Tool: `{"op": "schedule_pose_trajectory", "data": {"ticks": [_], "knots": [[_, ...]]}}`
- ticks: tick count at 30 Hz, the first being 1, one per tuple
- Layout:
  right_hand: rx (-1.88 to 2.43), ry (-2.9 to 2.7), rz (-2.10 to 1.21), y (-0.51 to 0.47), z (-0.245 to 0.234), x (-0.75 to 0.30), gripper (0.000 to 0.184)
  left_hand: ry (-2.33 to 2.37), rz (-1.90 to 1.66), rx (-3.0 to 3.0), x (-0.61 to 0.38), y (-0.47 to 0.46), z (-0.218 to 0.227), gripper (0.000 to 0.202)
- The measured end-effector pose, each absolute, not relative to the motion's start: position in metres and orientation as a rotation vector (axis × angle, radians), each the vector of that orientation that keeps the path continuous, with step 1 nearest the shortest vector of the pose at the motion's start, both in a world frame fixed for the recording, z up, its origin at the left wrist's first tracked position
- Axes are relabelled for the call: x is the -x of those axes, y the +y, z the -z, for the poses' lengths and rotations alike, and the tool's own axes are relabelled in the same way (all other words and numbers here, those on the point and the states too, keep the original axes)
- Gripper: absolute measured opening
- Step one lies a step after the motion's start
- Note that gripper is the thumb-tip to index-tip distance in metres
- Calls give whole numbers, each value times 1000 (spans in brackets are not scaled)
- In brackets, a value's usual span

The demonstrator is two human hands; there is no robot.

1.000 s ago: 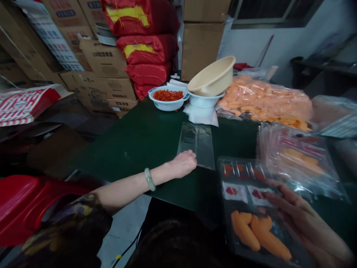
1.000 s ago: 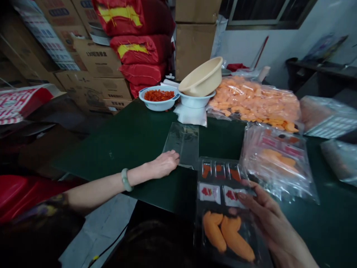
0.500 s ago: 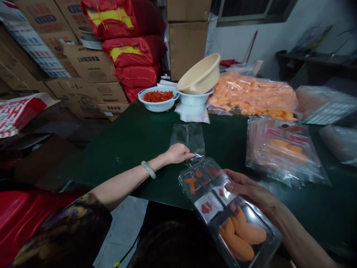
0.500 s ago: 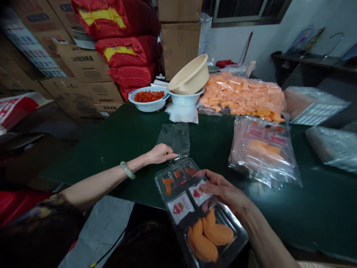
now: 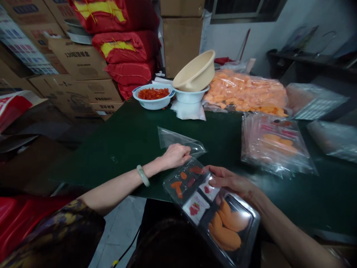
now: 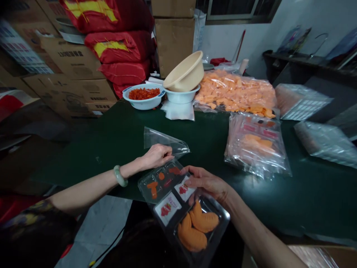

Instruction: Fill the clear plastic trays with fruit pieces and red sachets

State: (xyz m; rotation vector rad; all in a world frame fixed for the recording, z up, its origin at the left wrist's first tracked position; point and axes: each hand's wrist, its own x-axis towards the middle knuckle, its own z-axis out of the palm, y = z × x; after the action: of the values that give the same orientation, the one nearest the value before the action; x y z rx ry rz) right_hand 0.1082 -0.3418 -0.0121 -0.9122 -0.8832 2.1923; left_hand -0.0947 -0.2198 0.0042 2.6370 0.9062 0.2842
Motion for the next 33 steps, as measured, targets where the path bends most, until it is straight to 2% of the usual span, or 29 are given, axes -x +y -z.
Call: {"op": "schedule_pose_trajectory", "data": {"ticks": [5, 9, 14, 17, 25, 33], "knots": [[1003, -796, -2095, -345, 12, -114, 40, 502, -471, -2640, 100, -218, -9, 16], [1102, -781, -2035, -352, 5, -123, 41, 330, -400, -2525, 104, -216, -16, 19], [1102, -857, -2012, -354, -1, -125, 67, 346, -103, -2189, 101, -203, -27, 23], [1113, -873, -2016, -353, 0, -126, 79, 327, -64, -2054, 96, -197, -36, 21], [1130, -903, -1910, -349, 12, -125, 101, 382, -76, -2383, 80, -233, -39, 21], [1098, -846, -1856, -352, 14, -122, 78, 597, -342, -2711, 102, -243, -23, 12]]}}
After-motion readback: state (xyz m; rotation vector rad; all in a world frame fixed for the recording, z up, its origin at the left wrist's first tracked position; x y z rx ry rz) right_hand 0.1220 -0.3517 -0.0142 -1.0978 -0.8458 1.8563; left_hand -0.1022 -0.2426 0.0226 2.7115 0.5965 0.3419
